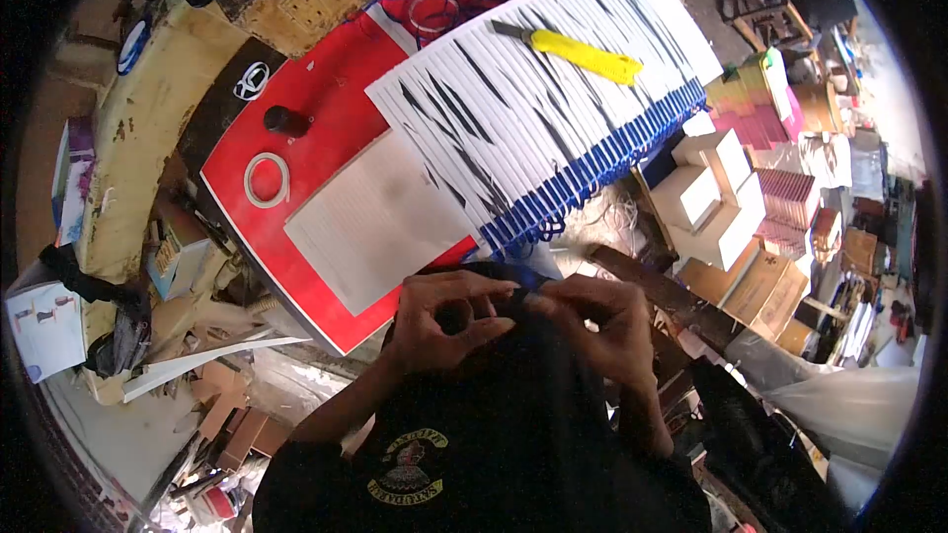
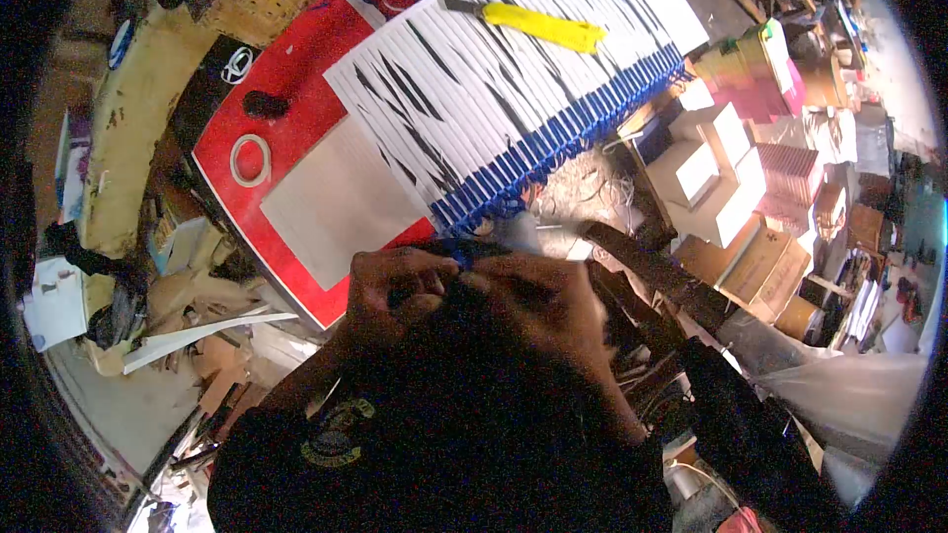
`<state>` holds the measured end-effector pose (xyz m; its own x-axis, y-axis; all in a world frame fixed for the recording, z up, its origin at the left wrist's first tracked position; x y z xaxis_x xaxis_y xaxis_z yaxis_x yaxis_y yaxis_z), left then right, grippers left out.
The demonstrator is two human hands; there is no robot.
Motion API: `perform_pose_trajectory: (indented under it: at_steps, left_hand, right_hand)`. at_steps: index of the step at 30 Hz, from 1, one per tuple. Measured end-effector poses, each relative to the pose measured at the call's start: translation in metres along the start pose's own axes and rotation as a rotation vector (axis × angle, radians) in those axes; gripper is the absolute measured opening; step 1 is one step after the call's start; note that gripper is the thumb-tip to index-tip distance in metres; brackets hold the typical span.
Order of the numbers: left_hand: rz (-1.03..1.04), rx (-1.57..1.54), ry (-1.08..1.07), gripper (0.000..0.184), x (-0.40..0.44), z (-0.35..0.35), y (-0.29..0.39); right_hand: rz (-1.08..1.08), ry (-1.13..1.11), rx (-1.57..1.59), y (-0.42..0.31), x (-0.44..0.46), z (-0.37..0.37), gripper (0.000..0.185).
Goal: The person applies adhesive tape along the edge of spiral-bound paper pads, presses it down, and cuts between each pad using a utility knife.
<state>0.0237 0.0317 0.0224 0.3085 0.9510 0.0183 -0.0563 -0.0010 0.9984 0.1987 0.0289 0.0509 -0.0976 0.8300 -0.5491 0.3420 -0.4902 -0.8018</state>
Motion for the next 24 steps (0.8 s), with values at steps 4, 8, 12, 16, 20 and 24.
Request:
perform_pose_trajectory:
  at_steps: [4,8,12,16,20,24]
  left_hand:
    - [-0.391,-0.089,0.054,0.018,-0.015,0.009,-0.043]
    - [-0.393,-0.103,0.184,0.012,-0.014,-0.004,-0.049]
    - [-0.31,-0.051,0.151,0.013,-0.009,0.001,-0.042]
    - [-0.391,0.065,0.193,0.014,-0.01,-0.017,-0.053]
    - [-0.19,0.11,0.486,0.015,0.002,-0.058,-0.043]
    - [0.038,0.317,0.416,0.018,0.01,-0.059,-0.025]
  right_hand:
    - [-0.012,-0.136,-0.138,0.019,0.0,0.025,0.017]
    - [0.138,-0.141,-0.255,0.039,0.006,0.027,0.02]
    - [-0.099,-0.007,0.11,0.025,0.021,0.038,0.019]
    - [0.05,-0.089,0.012,0.029,0.029,0.043,0.021]
    - [0.102,-0.069,0.056,0.044,0.041,0.042,0.026]
    - [-0.022,-0.051,0.037,0.042,0.051,0.046,0.027]
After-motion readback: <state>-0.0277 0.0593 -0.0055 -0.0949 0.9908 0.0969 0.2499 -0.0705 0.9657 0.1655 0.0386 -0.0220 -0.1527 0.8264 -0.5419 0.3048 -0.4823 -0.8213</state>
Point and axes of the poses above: each hand's wrist, its own x-axis towards the middle knuckle, its own z-axis out of the palm, y = z × x, the point moved 10 cm from there along x, towards the middle knuckle, and after that the axes turned 4 degrees about z, right-handed, at the moved point
